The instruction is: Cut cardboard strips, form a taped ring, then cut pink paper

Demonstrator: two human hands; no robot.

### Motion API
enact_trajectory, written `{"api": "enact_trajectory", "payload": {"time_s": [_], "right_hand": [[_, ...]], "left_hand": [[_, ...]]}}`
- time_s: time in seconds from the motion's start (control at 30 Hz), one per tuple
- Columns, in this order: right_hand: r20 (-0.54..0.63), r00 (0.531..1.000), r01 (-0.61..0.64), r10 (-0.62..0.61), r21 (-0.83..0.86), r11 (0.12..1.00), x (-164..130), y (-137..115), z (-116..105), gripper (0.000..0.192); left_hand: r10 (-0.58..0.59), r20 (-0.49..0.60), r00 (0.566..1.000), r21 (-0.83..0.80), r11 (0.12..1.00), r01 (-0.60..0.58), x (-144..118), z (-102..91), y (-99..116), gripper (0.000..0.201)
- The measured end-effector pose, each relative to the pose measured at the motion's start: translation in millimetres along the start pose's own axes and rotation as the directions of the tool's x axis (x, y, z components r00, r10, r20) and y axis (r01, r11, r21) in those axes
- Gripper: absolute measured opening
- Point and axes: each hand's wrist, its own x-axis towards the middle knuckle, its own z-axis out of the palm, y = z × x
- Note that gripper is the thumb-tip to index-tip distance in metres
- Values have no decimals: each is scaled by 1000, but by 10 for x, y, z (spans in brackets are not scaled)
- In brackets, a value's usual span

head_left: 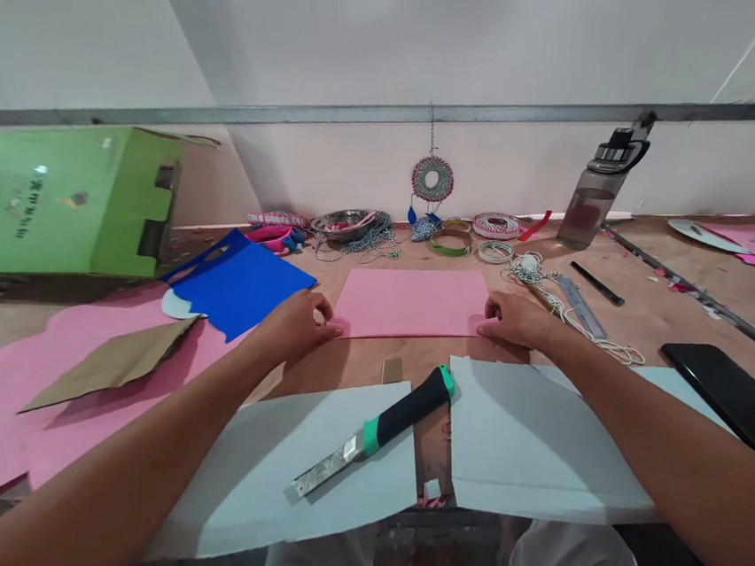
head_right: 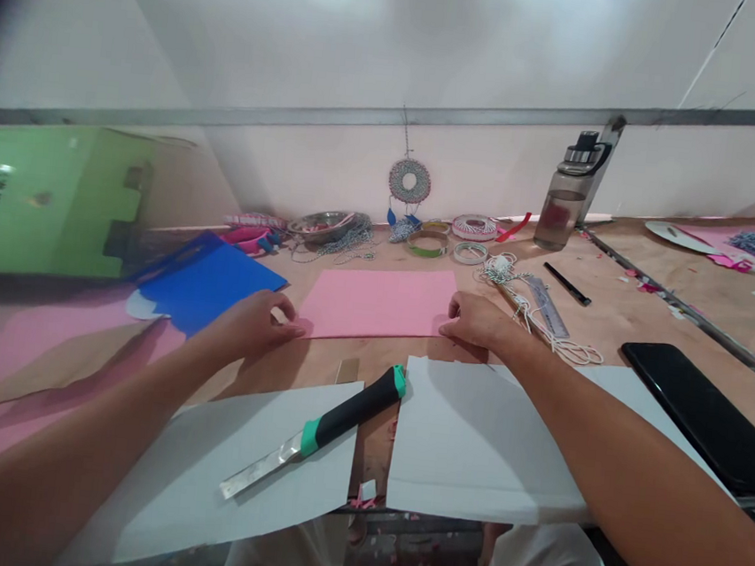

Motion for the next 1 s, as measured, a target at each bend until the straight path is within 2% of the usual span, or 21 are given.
{"api": "enact_trajectory", "payload": {"time_s": [0.07,0.13,0.2,0.3,0.37,0.43,0.63,0.77,0.9,1.0], "right_hand": [[-16,1000,-6,7,23,1000,5,11,10,35],[-42,999,5,-4,30,1000,8,17,17,41],[-53,998,16,-15,22,1000,5,13,16,40],[-44,999,32,-31,15,999,-13,-14,-1,31],[-37,999,41,-40,11,999,-26,-36,-16,27],[-34,999,43,-43,8,999,-35,-51,-31,25],[12,999,49,-49,17,999,-33,-53,-74,22],[57,998,37,-38,14,999,-59,-72,-112,16],[42,999,15,-15,-12,1000,-93,-104,-118,24],[31,999,33,-32,-19,999,-92,-103,-101,24]], "left_hand": [[142,-83,986,34,990,-139,-34,2,41,49],[343,-116,932,135,935,-327,-79,-7,113,59],[527,-73,847,279,826,-490,-128,-19,202,59],[650,39,759,440,670,-597,-200,-24,329,56],[671,106,734,486,609,-627,-237,-14,389,61],[672,155,725,495,582,-645,-258,-3,425,66],[651,217,727,479,578,-661,-262,-15,480,62],[636,217,740,518,567,-640,-293,-65,551,58],[676,219,703,460,564,-686,-311,-90,640,49],[700,247,670,387,563,-730,-291,-35,688,45]]}}
